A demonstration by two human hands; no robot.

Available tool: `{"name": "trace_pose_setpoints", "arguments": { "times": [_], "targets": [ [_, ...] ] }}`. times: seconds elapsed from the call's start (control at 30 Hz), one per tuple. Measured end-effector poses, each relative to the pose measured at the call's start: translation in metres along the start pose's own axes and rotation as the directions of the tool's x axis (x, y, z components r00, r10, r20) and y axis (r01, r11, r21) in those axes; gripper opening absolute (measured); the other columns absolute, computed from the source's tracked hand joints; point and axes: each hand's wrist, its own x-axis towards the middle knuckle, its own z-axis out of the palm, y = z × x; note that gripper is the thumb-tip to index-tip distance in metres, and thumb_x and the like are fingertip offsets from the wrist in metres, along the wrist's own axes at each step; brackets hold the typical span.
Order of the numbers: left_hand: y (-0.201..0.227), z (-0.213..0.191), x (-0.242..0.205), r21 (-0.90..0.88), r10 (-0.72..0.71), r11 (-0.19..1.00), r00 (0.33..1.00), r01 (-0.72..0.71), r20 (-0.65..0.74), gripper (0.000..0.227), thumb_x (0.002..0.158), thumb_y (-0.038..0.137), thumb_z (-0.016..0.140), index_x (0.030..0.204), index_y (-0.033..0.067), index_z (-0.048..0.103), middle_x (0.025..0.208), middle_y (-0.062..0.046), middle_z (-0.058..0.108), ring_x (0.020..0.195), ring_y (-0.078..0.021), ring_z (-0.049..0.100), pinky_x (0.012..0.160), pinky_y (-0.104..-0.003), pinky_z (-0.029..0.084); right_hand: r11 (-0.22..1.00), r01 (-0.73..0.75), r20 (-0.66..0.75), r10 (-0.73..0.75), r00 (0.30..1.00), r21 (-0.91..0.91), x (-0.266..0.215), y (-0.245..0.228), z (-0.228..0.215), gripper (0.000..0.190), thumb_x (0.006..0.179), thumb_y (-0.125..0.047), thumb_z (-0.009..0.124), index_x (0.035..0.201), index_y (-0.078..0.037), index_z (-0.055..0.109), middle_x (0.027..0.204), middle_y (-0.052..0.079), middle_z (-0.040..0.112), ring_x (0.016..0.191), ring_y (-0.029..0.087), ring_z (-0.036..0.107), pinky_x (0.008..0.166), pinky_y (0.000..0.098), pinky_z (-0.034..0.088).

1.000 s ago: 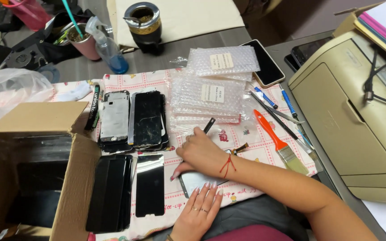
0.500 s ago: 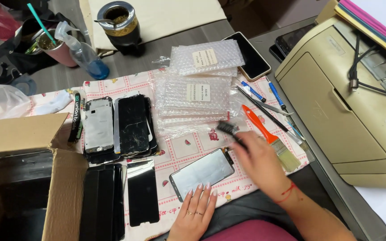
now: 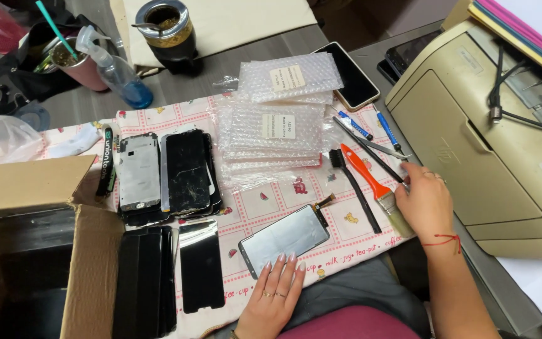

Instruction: The person cleans a smartphone screen using a small brush and a larger paintbrush. They wipe the screen surface and edges, then use their finger to rub the screen. The phone is held on the lap during the process.

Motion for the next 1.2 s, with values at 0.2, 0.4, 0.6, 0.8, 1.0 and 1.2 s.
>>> {"name": "trace_pose_setpoints", "arguments": {
  "times": [0.2,0.4,0.6,0.8,1.0,1.2],
  "targets": [
    [-0.003,-0.007,0.0,-0.037,-0.002,0.999,0.999,0.003,0.035,0.037,0.113,0.012,0.036,0.144,0.0076,0.055,0.149,-0.017,0.055,0.135,-0.0318,0.058,0.113,-0.044,0.048,0.993,-0.096,-0.055,0.1,0.993,0.074,-0.007,-0.011,-0.016,0.031,0.086,-0.025,0.058,0.11,-0.01,0.07,0.105,0.012,0.061,0.089,0.039,0.064,0.077,0.0538,0.049],
    [-0.003,-0.01,-0.004,-0.14,-0.049,0.989,0.999,0.045,-0.021,0.033,0.112,0.018,0.046,0.142,0.0204,0.059,0.149,-0.012,0.056,0.134,-0.0275,0.059,0.107,-0.05,0.051,0.892,0.219,-0.444,-0.024,0.896,0.395,-0.049,-0.064,-0.035,0.018,0.087,0.004,0.066,0.097,-0.001,0.052,0.083,0.008,0.048,0.071,0.023,0.047,0.076,0.0399,0.042],
    [0.006,0.001,-0.017,-0.222,-0.229,0.954,0.968,0.201,-0.106,0.023,0.106,0.018,0.06,0.129,0.0201,0.06,0.133,-0.013,0.065,0.12,-0.0329,0.067,0.1,-0.066,0.048,0.549,0.187,-0.222,-0.002,0.975,0.815,-0.072,-0.113,-0.04,0.024,0.097,0.004,0.064,0.116,0.0,0.049,0.102,0.017,0.058,0.072,0.019,0.07,0.077,0.0267,0.057],
    [0.005,0.001,-0.018,-0.262,-0.208,0.947,0.976,0.185,-0.063,0.024,0.108,0.013,0.054,0.131,0.0133,0.06,0.131,-0.018,0.066,0.117,-0.0411,0.068,0.102,-0.066,0.049,0.394,0.136,-0.065,-0.188,0.98,0.909,-0.076,-0.121,-0.028,0.011,0.094,0.004,0.06,0.104,0.001,0.063,0.111,0.017,0.066,0.085,0.024,0.077,0.069,0.0286,0.066],
    [-0.002,-0.01,-0.005,-0.184,-0.156,0.973,0.986,0.142,-0.063,0.025,0.11,0.017,0.054,0.133,0.0168,0.062,0.139,-0.015,0.064,0.118,-0.0332,0.069,0.099,-0.052,0.055,0.476,0.282,-0.115,-0.349,0.93,0.833,-0.081,-0.137,-0.043,0.016,0.092,0.005,0.056,0.102,-0.001,0.067,0.114,0.016,0.071,0.097,0.021,0.075,0.089,0.0286,0.066],
    [-0.005,-0.015,-0.001,-0.162,-0.105,0.982,0.992,0.093,-0.073,0.026,0.111,0.019,0.048,0.128,0.0231,0.066,0.144,-0.01,0.062,0.119,-0.027,0.068,0.084,-0.04,0.052,0.485,0.349,-0.088,-0.481,0.872,0.802,-0.092,-0.148,-0.031,0.013,0.09,0.0,0.063,0.098,-0.007,0.071,0.11,0.008,0.075,0.103,0.016,0.073,0.083,0.0251,0.058]
  ]
}}
